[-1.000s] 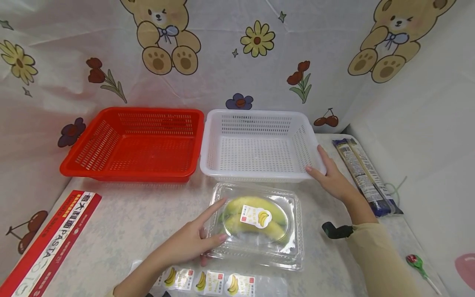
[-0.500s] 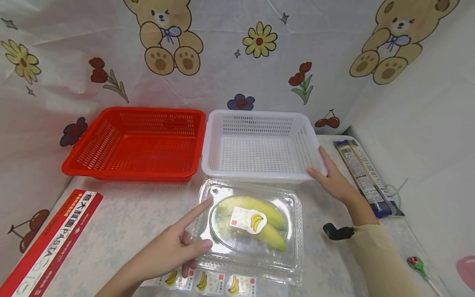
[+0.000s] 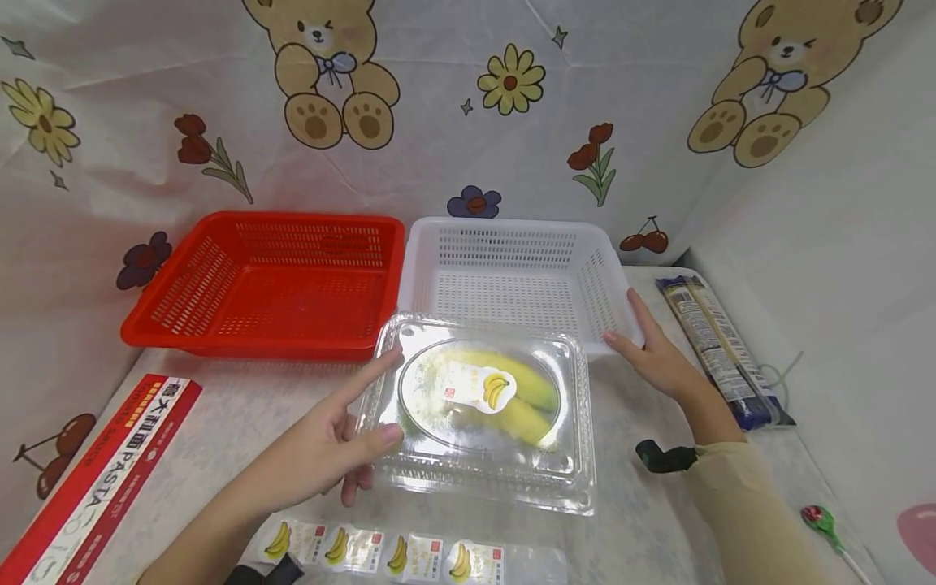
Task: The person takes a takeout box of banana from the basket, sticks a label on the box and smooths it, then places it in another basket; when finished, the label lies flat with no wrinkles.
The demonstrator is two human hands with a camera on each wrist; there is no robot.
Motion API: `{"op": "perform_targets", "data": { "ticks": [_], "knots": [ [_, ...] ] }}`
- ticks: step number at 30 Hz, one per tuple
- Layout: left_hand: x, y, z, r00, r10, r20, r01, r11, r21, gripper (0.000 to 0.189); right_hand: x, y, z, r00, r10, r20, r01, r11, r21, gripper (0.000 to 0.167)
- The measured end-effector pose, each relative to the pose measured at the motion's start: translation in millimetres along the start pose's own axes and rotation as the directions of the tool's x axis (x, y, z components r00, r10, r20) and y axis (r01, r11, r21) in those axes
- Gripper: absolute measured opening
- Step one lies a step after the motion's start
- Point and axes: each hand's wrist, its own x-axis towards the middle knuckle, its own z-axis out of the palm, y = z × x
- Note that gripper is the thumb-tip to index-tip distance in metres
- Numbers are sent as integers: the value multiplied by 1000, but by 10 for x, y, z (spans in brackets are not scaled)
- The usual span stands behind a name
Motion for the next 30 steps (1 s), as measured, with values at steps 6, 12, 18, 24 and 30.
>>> {"op": "perform_targets", "data": {
  "ticks": [6,12,18,24,30],
  "knots": [
    [180,106,-122,999,43,-23,-43,999,-11,77,-1,9,3,1000,-19,-7,19,1000,-7,84],
    [463,179,-236,993,97,-59,-101,993,-54,72,7,36,3,999,-50,-22,49,998,-31,83],
    [878,235,-302,990,81,-118,-96,987,-127,68,-7,55,10,996,-77,-41,77,997,12,82],
    [1293,264,-326,985,55,-163,-77,988,-135,67,-17,19,16,1000,-13,-18,13,999,36,86],
    [1584,277,-315,987,39,-159,-53,995,-89,68,-3,14,14,1000,-6,-18,7,999,33,87]
  ]
}}
